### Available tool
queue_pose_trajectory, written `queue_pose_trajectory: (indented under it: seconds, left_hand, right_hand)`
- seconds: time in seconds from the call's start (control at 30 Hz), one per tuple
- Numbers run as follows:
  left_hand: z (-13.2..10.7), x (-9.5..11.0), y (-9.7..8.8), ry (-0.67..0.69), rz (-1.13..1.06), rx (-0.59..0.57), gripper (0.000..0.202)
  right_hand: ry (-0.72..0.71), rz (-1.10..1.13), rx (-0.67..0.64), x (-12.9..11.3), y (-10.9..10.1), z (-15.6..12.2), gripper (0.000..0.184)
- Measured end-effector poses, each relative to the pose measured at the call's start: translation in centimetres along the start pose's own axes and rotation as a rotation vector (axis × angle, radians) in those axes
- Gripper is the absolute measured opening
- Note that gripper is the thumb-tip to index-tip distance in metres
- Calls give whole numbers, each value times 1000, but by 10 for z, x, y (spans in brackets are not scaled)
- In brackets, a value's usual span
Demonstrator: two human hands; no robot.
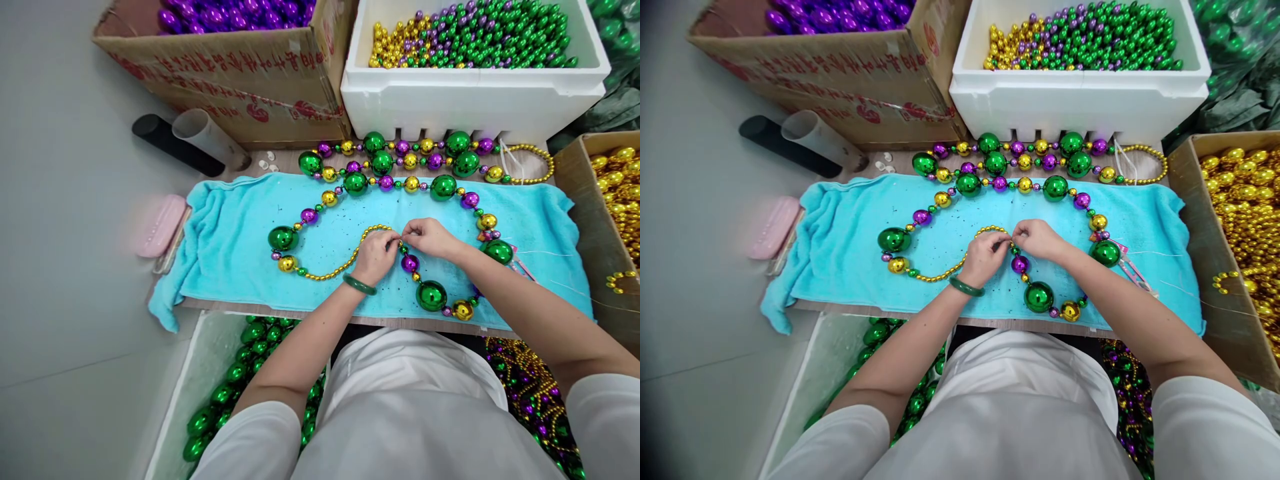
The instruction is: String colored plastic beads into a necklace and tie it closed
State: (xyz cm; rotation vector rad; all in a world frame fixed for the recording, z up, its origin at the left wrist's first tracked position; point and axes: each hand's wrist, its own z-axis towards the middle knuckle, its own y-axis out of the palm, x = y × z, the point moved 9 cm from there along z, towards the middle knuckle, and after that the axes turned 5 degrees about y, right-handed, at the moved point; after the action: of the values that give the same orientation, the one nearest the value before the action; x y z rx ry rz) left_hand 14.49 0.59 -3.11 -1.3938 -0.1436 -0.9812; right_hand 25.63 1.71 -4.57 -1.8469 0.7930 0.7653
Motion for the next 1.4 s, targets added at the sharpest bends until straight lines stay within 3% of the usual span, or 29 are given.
queue_pose_trajectory:
  seconds: [0.2,0.33,0.67,0.87,0.97,1.13,1.23,1.4]
  left_hand:
    - [0,10,-3,92,-7,24,17]
    - [0,12,-1,102,6,15,19]
    - [0,13,-1,108,60,7,20]
    - [-14,8,-28,3,169,79,21]
    - [-22,2,-29,-75,261,31,27]
    - [-22,8,-11,-23,271,-137,23]
    - [-22,12,-10,-2,299,-212,26]
    - [-28,7,-14,-9,464,-307,25]
  right_hand:
    - [186,227,-127,10,5,4,13]
    - [231,275,-189,10,8,3,13]
    - [159,64,-152,7,8,5,9]
    - [117,-108,-97,4,-7,0,10]
    - [120,-144,-96,3,-9,-2,11]
    - [99,-241,-81,0,-12,-3,14]
    - [98,-354,-41,5,-24,-4,14]
    - [232,-544,37,26,-50,-9,15]
